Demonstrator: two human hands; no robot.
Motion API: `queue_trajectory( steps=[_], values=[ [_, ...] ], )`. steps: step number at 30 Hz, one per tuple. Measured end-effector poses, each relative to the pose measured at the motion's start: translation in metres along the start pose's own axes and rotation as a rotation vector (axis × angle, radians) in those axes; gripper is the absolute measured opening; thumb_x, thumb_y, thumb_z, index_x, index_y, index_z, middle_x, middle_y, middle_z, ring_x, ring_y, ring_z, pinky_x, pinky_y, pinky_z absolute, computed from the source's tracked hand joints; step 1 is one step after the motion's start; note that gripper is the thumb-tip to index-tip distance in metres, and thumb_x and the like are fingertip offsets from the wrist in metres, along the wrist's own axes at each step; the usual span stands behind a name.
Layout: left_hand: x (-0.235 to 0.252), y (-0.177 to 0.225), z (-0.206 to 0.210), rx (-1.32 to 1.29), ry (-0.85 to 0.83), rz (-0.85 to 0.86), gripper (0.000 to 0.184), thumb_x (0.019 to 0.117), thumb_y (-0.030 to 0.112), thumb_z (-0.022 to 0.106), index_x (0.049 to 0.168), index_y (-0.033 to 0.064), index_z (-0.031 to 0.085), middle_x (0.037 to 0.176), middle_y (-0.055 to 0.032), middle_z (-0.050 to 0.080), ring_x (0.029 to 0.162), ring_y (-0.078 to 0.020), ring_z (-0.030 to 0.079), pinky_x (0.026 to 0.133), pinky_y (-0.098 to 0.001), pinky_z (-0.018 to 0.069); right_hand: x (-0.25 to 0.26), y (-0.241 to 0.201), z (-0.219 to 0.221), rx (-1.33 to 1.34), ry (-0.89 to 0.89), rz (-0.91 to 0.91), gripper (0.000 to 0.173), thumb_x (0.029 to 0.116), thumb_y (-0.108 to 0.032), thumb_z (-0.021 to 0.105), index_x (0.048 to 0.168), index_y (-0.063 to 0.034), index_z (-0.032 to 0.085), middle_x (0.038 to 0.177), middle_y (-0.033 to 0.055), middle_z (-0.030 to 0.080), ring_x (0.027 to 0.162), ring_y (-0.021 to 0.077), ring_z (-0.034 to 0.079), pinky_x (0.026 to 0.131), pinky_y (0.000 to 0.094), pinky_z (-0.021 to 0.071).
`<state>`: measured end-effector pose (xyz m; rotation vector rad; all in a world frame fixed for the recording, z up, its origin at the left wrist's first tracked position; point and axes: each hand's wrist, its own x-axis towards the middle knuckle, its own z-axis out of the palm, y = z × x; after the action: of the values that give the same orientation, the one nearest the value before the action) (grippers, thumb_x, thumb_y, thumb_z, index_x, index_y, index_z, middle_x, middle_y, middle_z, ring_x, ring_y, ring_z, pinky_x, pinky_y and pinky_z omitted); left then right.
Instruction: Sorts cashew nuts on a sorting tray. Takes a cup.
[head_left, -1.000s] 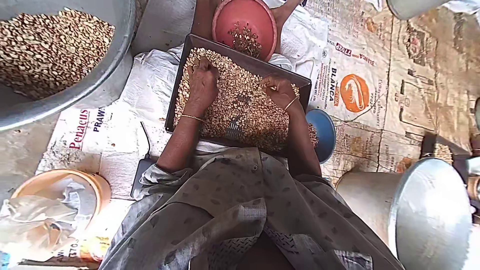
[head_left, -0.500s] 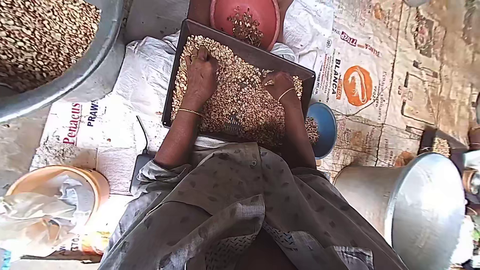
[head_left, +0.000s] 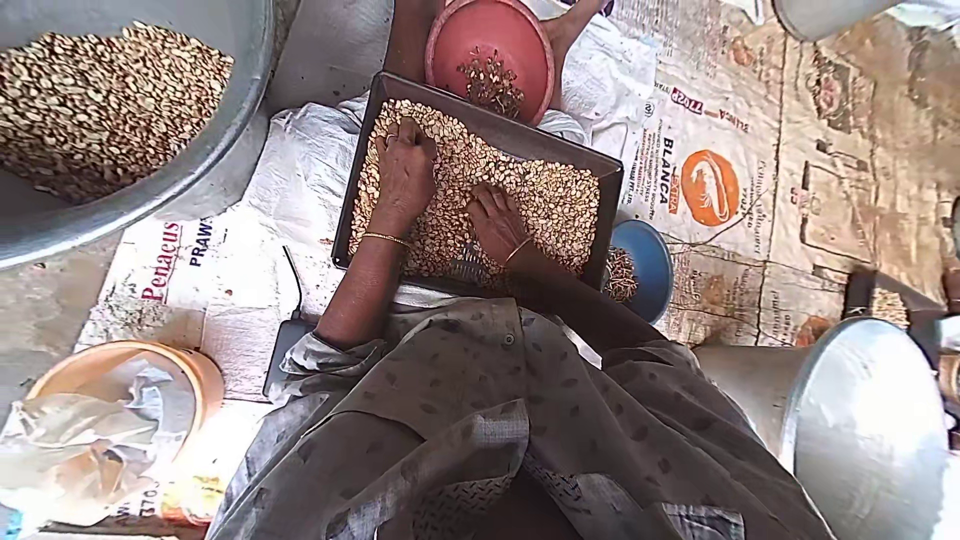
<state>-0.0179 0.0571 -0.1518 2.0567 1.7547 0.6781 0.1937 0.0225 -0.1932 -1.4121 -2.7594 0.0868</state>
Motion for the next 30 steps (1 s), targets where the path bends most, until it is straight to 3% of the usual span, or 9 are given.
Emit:
queue_trajectory(
  steps=[4, 8, 10, 14, 17, 20, 24, 27, 30],
  values=[
    [0.001, -0.001, 0.001, -0.011, -0.007, 0.001, 0.023, 0.0945, 0.000, 0.056, 0.110, -0.0019, 0.072, 0.132, -0.0272, 0.058, 0.131, -0.0481, 0.049, 0.107, -0.0659, 0.0350, 0.000, 0.046, -0.016, -0.118, 0.042, 0.310, 0.033, 0.0992, -0.003, 0.053, 0.129, 0.0033, 0.064, 0.136, 0.0283, 0.059, 0.128, 0.0494, 0.054, 0.100, 0.0649, 0.0425],
    [0.003, 0.001, -0.002, -0.002, -0.034, -0.008, 0.024, 0.0946, 0.001, 0.056, 0.111, -0.0016, 0.073, 0.134, -0.0271, 0.058, 0.132, -0.0477, 0.049, 0.107, -0.0657, 0.0360, 0.003, 0.069, -0.053, -0.109, -0.032, 0.669, 0.040, 0.0987, -0.004, 0.053, 0.138, -0.0016, 0.060, 0.143, 0.0260, 0.055, 0.137, 0.0475, 0.047, 0.106, 0.0656, 0.0377],
    [0.003, 0.001, -0.001, 0.005, -0.036, -0.003, 0.023, 0.0947, 0.001, 0.056, 0.110, -0.0022, 0.072, 0.132, -0.0281, 0.057, 0.131, -0.0488, 0.049, 0.106, -0.0664, 0.0359, 0.008, 0.069, -0.075, -0.036, -0.011, 0.736, 0.038, 0.0970, -0.009, 0.057, 0.134, -0.0049, 0.063, 0.144, 0.0239, 0.055, 0.138, 0.0447, 0.047, 0.107, 0.0651, 0.0363],
    [0.003, 0.001, -0.001, -0.007, -0.022, -0.008, 0.022, 0.0953, 0.001, 0.056, 0.109, -0.0019, 0.072, 0.133, -0.0281, 0.057, 0.132, -0.0498, 0.048, 0.107, -0.0692, 0.0348, 0.040, 0.046, -0.082, 0.214, 0.159, 0.520, 0.027, 0.1002, -0.008, 0.056, 0.124, -0.0025, 0.069, 0.129, 0.0206, 0.066, 0.122, 0.0379, 0.063, 0.103, 0.0544, 0.0491],
    [0.000, 0.000, 0.000, -0.023, -0.003, -0.001, 0.022, 0.0952, 0.000, 0.057, 0.110, -0.0016, 0.073, 0.132, -0.0275, 0.058, 0.131, -0.0491, 0.049, 0.106, -0.0692, 0.0354, 0.070, 0.029, -0.057, 0.385, 0.195, 0.368, 0.027, 0.1009, -0.006, 0.054, 0.121, -0.0010, 0.071, 0.119, 0.0186, 0.072, 0.114, 0.0344, 0.069, 0.102, 0.0495, 0.0510],
    [0.002, -0.002, 0.000, -0.012, -0.008, 0.002, 0.023, 0.0941, -0.001, 0.057, 0.111, -0.0017, 0.073, 0.132, -0.0268, 0.058, 0.128, -0.0480, 0.051, 0.105, -0.0665, 0.0371, 0.088, 0.020, -0.028, 0.389, 0.174, 0.368, 0.031, 0.1010, -0.010, 0.058, 0.130, -0.0045, 0.069, 0.125, 0.0228, 0.067, 0.112, 0.0381, 0.067, 0.098, 0.0507, 0.0528],
    [0.003, -0.003, -0.001, 0.000, -0.012, 0.012, 0.023, 0.0941, -0.001, 0.057, 0.110, -0.0019, 0.073, 0.132, -0.0269, 0.058, 0.127, -0.0481, 0.052, 0.104, -0.0653, 0.0382, 0.088, 0.022, -0.010, 0.371, 0.278, 0.333, 0.024, 0.0998, -0.009, 0.060, 0.119, -0.0013, 0.072, 0.127, 0.0245, 0.067, 0.114, 0.0402, 0.068, 0.098, 0.0507, 0.0541],
    [0.002, -0.002, 0.000, -0.005, -0.012, 0.014, 0.023, 0.0936, -0.001, 0.058, 0.111, -0.0020, 0.073, 0.132, -0.0272, 0.058, 0.126, -0.0481, 0.052, 0.103, -0.0648, 0.0387, 0.083, 0.032, -0.012, 0.488, 0.312, 0.337, 0.020, 0.0995, -0.008, 0.060, 0.112, 0.0014, 0.073, 0.112, 0.0199, 0.072, 0.103, 0.0335, 0.071, 0.094, 0.0482, 0.0547],
    [0.002, -0.004, 0.001, -0.006, -0.006, 0.019, 0.022, 0.0940, -0.001, 0.057, 0.110, -0.0023, 0.072, 0.131, -0.0272, 0.058, 0.126, -0.0484, 0.052, 0.102, -0.0649, 0.0389, 0.078, 0.043, -0.010, 0.689, 0.330, 0.366, 0.019, 0.1003, -0.008, 0.058, 0.109, 0.0026, 0.072, 0.094, 0.0145, 0.074, 0.083, 0.0220, 0.072, 0.081, 0.0397, 0.0577]
  ],
)
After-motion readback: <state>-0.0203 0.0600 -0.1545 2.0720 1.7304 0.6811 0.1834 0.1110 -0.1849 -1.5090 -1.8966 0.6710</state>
